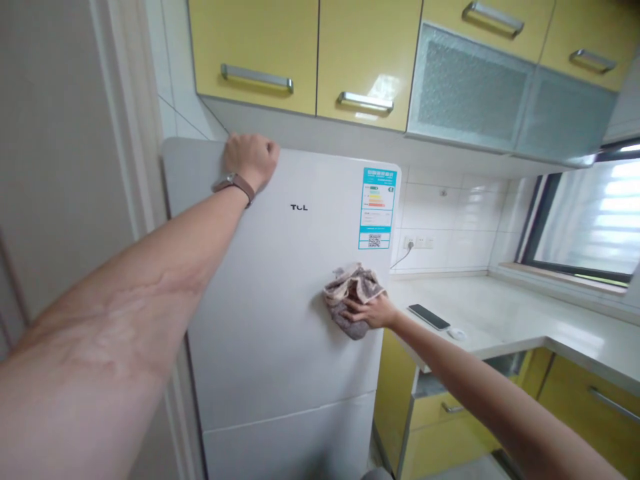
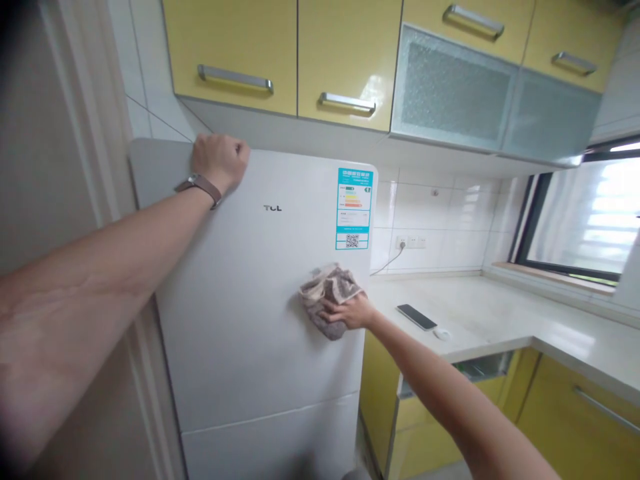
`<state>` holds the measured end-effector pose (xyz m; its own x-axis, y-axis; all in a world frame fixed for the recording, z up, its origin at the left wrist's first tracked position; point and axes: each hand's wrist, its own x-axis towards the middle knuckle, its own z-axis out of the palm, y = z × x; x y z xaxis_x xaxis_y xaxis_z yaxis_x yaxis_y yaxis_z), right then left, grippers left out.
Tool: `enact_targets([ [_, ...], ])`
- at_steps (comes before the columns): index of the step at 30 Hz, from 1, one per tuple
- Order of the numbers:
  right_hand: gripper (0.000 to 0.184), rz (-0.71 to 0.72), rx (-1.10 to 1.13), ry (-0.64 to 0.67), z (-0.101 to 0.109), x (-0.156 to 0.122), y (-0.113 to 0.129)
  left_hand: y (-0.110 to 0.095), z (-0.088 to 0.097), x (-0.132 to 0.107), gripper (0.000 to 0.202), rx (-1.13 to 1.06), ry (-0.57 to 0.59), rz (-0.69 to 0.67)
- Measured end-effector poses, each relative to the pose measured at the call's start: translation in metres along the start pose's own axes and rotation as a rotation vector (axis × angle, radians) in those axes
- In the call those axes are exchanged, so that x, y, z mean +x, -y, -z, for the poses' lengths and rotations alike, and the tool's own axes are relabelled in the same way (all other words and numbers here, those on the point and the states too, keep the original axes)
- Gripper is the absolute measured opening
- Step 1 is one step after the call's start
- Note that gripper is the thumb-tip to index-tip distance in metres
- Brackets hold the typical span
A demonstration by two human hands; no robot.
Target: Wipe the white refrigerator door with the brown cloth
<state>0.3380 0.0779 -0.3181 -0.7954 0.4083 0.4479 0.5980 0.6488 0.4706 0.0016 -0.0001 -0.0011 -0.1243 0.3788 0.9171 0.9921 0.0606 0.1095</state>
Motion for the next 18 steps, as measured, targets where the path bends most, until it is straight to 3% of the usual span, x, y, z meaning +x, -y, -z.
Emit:
enact_targets([
  [2,0.057,0.023,-0.059,-0.035,0.046,0.033,-0.037,0.000,-0.002,0.002,0.067,0.017,-0.005,0.012],
  [5,0.068,-0.217,-0.188,-0.311,0.127,0.098,-0.085,0.000,-0.005,0.004,0.065,0.066,-0.003,0.029],
  [8,0.069,-0.375,-0.168,-0.490,0.188,0.152,-0.103,0.002,-0.008,0.000,0.061,0.084,-0.009,0.016],
  [10,0.068,-0.403,-0.160,-0.520,0.204,0.170,-0.098,0.005,-0.009,-0.007,0.056,0.103,-0.055,-0.034],
  [12,0.069,-0.429,-0.161,-0.541,0.198,0.171,-0.085,0.009,-0.010,-0.015,0.049,0.137,-0.103,-0.115],
  [14,0.073,-0.458,-0.158,-0.562,0.173,0.158,-0.067,0.011,-0.012,-0.023,0.045,0.160,-0.148,-0.152],
  [18,0.081,-0.431,-0.097,-0.457,0.080,0.095,-0.018,0.008,-0.014,-0.050,0.055,0.013,-0.154,-0.172],
])
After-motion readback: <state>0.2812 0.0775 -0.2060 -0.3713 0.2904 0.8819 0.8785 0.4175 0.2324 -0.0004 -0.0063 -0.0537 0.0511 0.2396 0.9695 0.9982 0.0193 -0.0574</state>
